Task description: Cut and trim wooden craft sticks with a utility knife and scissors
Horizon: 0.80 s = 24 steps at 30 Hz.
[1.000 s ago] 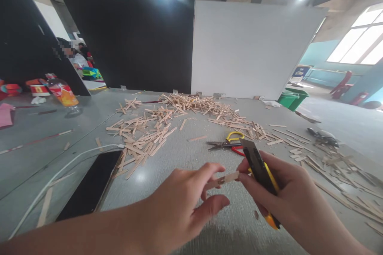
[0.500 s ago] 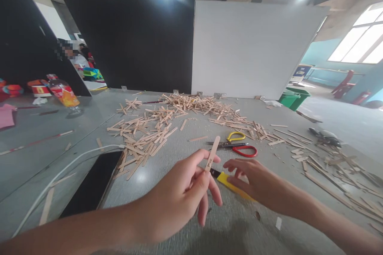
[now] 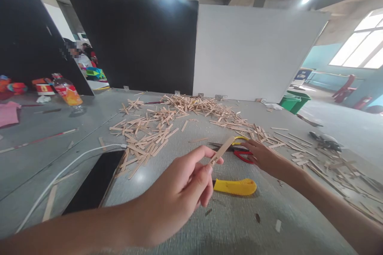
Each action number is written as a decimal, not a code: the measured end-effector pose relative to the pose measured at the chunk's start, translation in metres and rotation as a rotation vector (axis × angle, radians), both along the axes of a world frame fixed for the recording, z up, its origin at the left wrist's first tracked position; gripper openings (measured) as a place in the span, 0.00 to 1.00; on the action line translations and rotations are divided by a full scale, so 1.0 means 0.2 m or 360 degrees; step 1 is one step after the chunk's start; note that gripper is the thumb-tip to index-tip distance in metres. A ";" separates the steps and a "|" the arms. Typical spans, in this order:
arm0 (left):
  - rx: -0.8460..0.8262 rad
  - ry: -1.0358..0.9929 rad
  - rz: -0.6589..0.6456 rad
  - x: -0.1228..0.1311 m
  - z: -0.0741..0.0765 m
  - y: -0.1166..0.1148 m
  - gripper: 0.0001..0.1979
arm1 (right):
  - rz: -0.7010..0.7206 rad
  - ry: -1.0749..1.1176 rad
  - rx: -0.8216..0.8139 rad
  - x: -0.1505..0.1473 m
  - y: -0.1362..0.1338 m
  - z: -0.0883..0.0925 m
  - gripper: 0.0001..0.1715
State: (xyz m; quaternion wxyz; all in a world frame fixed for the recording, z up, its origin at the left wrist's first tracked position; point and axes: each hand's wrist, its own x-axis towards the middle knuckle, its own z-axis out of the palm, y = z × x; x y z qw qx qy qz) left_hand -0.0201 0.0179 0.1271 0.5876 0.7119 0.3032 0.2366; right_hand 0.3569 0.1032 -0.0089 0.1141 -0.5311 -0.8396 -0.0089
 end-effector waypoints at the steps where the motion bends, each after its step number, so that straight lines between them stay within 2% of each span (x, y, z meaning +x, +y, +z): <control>1: 0.0018 0.0001 0.0019 0.00 0.00 0.00 0.14 | -0.0007 -0.0004 0.0015 0.00 0.00 -0.01 0.29; 6: 0.0092 0.0080 0.0133 -0.02 -0.01 0.01 0.17 | -0.0033 -0.0017 0.0041 -0.01 0.00 -0.04 0.40; 8: 0.0150 0.0130 0.0189 -0.02 -0.01 0.01 0.18 | -0.0024 -0.0014 0.0013 -0.01 0.00 -0.03 0.38; 13: 0.0201 0.0166 0.0220 -0.02 -0.01 0.02 0.19 | -0.0026 0.0001 -0.0040 -0.01 -0.01 0.01 0.18; 16: 0.0212 0.0189 0.0212 -0.02 -0.01 0.03 0.19 | -0.0054 -0.0012 -0.0056 -0.02 -0.02 0.05 0.12; 21: 0.0239 0.0170 0.0246 -0.02 -0.01 0.03 0.17 | -0.0221 -0.0033 0.0036 0.02 -0.03 0.10 0.15; 24: 0.0250 0.0145 0.0259 -0.01 -0.01 0.03 0.17 | -0.0256 -0.0050 0.0113 0.03 -0.02 0.09 0.23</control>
